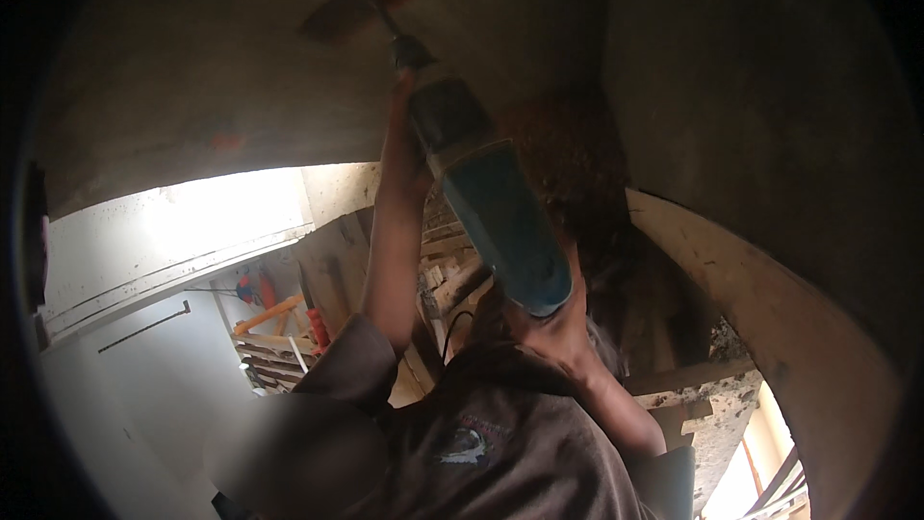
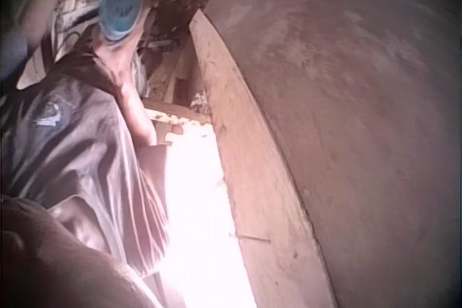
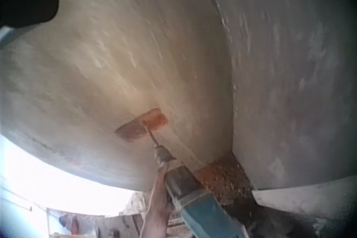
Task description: The person uses a corded rotary hammer drill to create a rectangular hole in a concrete ceiling. They repeatedly position the drill, activate it, and remove debris as the hole deepens.
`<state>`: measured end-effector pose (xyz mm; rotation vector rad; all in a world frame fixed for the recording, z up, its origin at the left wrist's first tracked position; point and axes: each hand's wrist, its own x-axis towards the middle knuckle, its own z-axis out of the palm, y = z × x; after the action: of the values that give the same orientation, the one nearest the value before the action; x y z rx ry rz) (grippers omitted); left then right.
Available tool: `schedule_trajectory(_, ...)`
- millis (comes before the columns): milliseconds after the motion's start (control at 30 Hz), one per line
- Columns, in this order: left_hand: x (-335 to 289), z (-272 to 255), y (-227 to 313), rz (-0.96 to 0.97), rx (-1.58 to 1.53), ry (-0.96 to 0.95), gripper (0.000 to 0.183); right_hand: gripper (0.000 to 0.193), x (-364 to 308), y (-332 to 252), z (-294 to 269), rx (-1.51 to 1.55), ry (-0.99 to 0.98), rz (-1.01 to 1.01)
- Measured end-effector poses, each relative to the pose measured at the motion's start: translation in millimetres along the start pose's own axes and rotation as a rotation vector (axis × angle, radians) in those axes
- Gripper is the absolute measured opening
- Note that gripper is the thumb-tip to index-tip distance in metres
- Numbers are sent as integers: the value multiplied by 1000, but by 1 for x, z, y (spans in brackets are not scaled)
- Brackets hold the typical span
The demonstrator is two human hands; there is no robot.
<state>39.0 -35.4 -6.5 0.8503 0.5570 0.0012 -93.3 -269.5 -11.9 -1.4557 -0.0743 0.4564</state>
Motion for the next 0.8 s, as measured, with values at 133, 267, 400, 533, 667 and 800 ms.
schedule_trajectory(133,-10,17,-8,23,-12,36,60,70,-6,8,-29,33,-79,30)
schedule_trajectory(267,-35,40,-11,50,-39,49,59,56,-17,-15,-37,24,-32,-29)
schedule_trajectory(400,-37,38,-9,6,-36,25,58,46,-24,-16,-34,20,-7,-75)
schedule_trajectory(533,-37,44,15,-119,-129,35,58,67,-9,-21,-23,-17,-12,-11)
schedule_trajectory(667,-20,37,10,8,-67,15,61,61,1,-41,-22,-12,7,-56)
schedule_trajectory(800,-11,41,16,-4,-69,2,65,55,10,-43,-22,-11,40,-64)
